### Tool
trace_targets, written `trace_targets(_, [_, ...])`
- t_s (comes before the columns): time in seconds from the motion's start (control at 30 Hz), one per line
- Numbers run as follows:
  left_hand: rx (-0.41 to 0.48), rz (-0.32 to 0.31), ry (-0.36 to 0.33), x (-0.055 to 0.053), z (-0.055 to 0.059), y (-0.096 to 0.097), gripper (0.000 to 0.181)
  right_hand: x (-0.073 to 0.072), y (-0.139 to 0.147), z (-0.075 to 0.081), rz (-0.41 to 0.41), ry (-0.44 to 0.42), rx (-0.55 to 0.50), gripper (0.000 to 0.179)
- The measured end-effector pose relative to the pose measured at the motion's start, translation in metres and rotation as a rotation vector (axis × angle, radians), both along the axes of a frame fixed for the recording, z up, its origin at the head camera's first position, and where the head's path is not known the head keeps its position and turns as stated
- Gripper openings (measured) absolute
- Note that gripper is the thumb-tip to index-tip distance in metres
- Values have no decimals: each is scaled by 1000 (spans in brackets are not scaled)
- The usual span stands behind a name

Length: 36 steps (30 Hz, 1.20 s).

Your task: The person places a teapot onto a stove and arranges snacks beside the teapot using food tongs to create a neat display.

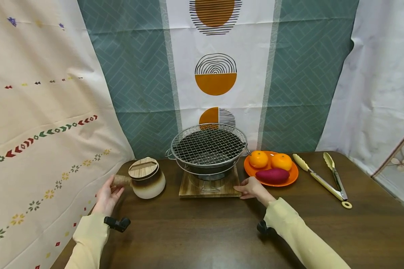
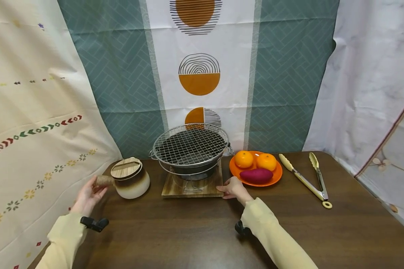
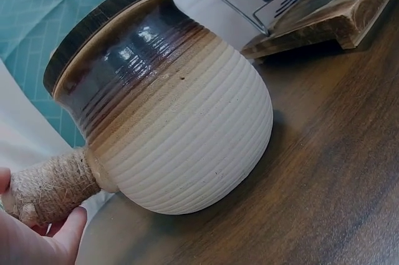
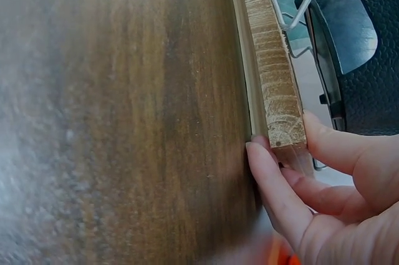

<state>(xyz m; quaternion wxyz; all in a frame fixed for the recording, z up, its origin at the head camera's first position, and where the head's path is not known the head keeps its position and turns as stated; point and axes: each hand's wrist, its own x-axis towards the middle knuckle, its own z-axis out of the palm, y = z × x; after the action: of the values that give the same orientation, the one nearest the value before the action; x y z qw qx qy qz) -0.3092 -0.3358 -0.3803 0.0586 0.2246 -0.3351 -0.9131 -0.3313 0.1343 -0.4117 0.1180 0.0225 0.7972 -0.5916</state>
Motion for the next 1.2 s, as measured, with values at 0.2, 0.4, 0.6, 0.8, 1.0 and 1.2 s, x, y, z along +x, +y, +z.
trace_targets(0.2, [24,11,-3,-3,-2,-1,35,-7,6,-10,46,20,-43,49])
trace_targets(0.4, [49,60,-6,-2,-2,-1,34,-4,2,-5,9,-5,-17,46])
trace_targets(0.6, [36,98,-21,-1,0,2,31,2,1,0,4,-9,-16,38])
trace_targets(0.8, [38,94,-43,-4,1,2,37,0,1,-3,17,-1,-29,37])
trace_targets(1.0, [110,68,-34,-6,3,2,53,-3,1,0,-2,-9,-18,36])
trace_targets(1.2, [89,125,-21,-6,1,4,47,-4,2,-3,-8,-29,-33,39])
